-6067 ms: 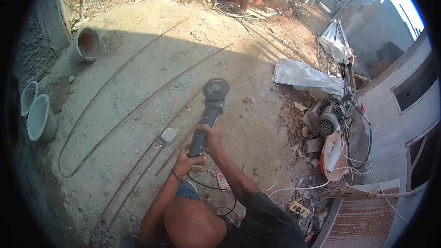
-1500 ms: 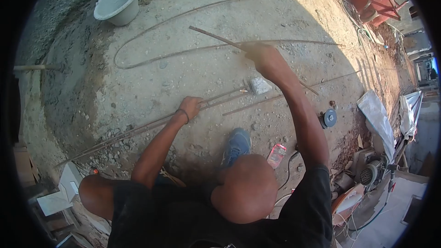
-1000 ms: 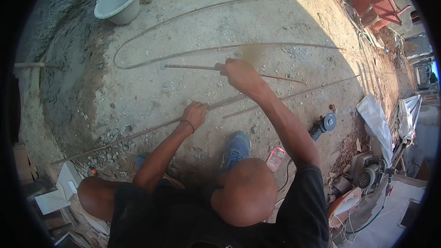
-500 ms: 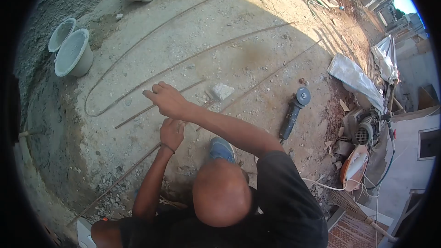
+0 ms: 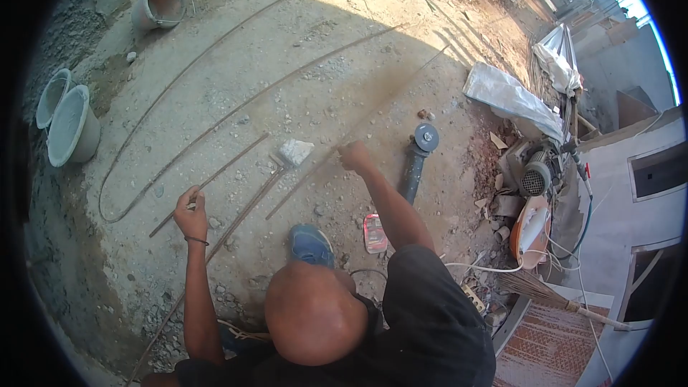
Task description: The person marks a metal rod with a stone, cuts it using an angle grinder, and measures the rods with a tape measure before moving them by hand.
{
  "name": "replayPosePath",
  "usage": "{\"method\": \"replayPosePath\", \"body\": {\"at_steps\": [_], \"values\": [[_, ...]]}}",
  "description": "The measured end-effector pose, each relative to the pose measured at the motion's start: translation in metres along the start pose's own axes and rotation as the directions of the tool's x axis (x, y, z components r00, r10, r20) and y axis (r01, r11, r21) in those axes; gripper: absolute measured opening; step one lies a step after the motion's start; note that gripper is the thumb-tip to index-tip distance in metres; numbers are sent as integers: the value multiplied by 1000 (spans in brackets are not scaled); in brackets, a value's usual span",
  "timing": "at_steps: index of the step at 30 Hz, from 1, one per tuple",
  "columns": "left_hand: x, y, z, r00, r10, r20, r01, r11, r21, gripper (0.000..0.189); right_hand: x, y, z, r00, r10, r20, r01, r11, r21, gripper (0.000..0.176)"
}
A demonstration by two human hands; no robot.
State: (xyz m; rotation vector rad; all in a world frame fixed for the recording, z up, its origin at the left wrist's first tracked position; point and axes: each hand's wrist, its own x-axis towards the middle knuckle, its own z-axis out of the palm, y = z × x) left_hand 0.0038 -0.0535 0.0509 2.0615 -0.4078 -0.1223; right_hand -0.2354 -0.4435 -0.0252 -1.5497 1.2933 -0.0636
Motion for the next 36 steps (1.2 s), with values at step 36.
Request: {"method": "replayPosePath", "body": {"at_steps": [36], "values": [[-30,29,10,795,-137,591,-6,972,234,43,-175,-70,140,818,-103,566,-11,981,195,27]]}}
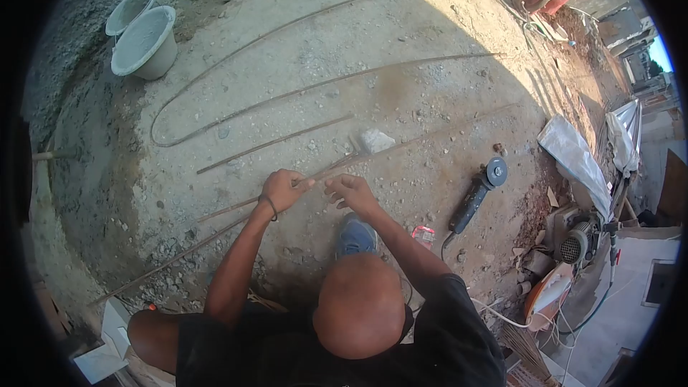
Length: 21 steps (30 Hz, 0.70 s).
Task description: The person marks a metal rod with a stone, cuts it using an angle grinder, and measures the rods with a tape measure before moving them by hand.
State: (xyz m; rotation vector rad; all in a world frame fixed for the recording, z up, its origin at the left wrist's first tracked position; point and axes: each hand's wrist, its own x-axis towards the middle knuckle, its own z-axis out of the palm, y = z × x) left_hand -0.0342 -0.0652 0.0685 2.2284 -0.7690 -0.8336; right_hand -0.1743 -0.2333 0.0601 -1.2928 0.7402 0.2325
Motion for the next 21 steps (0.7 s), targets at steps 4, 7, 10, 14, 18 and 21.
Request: {"method": "replayPosePath", "body": {"at_steps": [4,7,10,14,18,21], "values": [[0,5,-8,996,-71,-46,72,996,42,44,-8,8,-54,988,52,-142,-42,996,77,38],[3,10,-11,995,-83,-56,87,993,80,43,3,11,-93,959,81,-271,-5,962,272,43],[-3,3,-10,989,-101,-105,113,986,124,40,25,11,-110,946,72,-315,53,927,372,43],[-15,-11,-26,978,-152,-145,167,982,93,34,36,-17,-98,926,-5,-376,114,956,269,31],[-21,-74,-52,977,-40,-211,40,999,-7,30,30,-22,-82,964,-24,-265,51,994,98,29],[-20,-125,-61,988,-66,-141,48,991,-124,29,0,-19,-83,979,-36,-201,36,999,-6,35]]}}
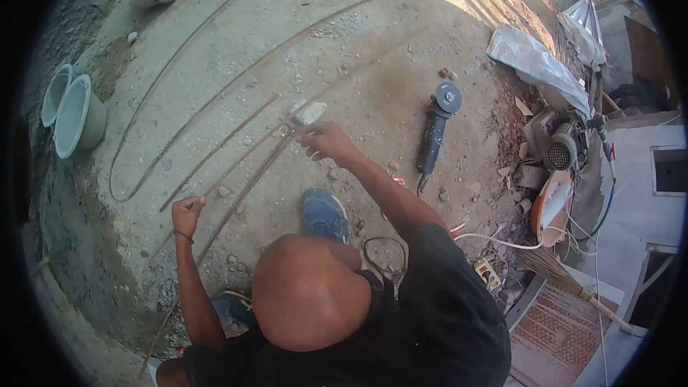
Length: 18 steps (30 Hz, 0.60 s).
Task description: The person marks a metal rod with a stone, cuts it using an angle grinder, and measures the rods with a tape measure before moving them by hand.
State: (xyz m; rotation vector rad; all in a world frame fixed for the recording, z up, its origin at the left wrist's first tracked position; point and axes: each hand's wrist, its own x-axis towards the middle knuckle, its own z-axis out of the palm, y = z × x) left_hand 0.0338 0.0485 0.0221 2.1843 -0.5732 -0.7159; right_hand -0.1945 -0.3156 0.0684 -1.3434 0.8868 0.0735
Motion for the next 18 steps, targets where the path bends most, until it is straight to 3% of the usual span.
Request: {"method": "replayPosePath", "body": {"at_steps": [1,3,5,8,10,13,14,18], "values": [[2,-5,-4,996,-82,47,82,997,3,27,-13,7,-8,998,-58,1,58,997,-44,33],[9,-29,0,993,-35,113,37,999,-16,24,-46,21,-36,994,-86,-62,82,994,-77,32],[13,-45,4,995,-21,93,29,996,-82,23,-81,36,-66,984,-170,-54,151,953,-263,33],[17,-37,-3,994,31,101,-24,997,-72,23,-137,62,-125,968,-23,-248,-6,993,-117,32],[29,-45,-14,999,23,37,-25,997,73,23,-169,84,-170,866,0,-499,-43,996,-75,36],[30,-30,-17,998,-11,65,0,986,169,22,-212,130,-241,708,51,-705,-238,956,-169,39],[29,-20,-16,998,-11,68,-1,985,170,22,-224,140,-255,653,58,-755,-292,939,-181,40],[25,-3,-17,993,58,105,-98,892,441,20,-242,153,-271,627,161,-762,-406,902,-144,37]]}}
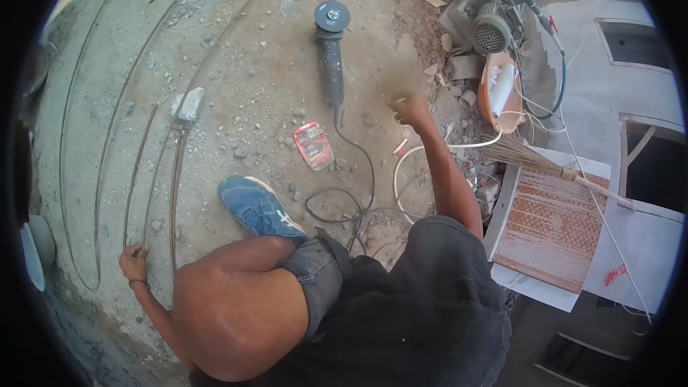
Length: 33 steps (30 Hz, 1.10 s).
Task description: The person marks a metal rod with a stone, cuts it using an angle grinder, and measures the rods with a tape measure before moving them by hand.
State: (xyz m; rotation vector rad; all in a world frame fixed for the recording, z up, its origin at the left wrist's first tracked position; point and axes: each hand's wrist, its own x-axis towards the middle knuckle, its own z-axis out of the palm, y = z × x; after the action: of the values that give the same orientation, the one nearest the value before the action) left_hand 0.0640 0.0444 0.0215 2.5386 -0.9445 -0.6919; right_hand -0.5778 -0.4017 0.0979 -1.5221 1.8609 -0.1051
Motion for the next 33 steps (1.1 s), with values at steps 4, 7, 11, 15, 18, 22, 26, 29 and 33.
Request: {"method": "replayPosePath", "body": {"at_steps": [4,7,11,15,18,22,26,29,33], "values": [[-3,8,7,996,-15,90,11,999,51,21,-4,10,9,998,4,60,7,984,-176,35],[-5,15,10,988,-88,128,81,995,59,23,-6,-11,32,992,-90,83,103,981,-165,34],[-5,38,0,993,-62,101,45,985,166,32,-28,-83,66,934,-290,211,317,942,-109,36],[11,59,-38,998,-36,54,31,996,87,33,-61,-172,104,765,-582,274,630,766,-132,30],[25,75,-102,988,152,40,-157,952,264,29,-87,-234,142,609,-706,360,771,634,-62,29],[-12,108,-201,972,171,161,-233,782,578,28,-128,-303,195,368,-777,511,908,418,-17,30],[-129,70,-272,993,118,-5,-107,915,388,28,-188,-352,243,120,-786,607,964,239,118,30],[-241,-18,-286,897,-82,-434,18,989,-149,31,-233,-377,270,-33,-736,676,970,141,200,30],[-446,-162,-218,300,-731,-613,320,683,-657,31,-265,-401,292,-169,-548,819,955,114,274,33]]}}
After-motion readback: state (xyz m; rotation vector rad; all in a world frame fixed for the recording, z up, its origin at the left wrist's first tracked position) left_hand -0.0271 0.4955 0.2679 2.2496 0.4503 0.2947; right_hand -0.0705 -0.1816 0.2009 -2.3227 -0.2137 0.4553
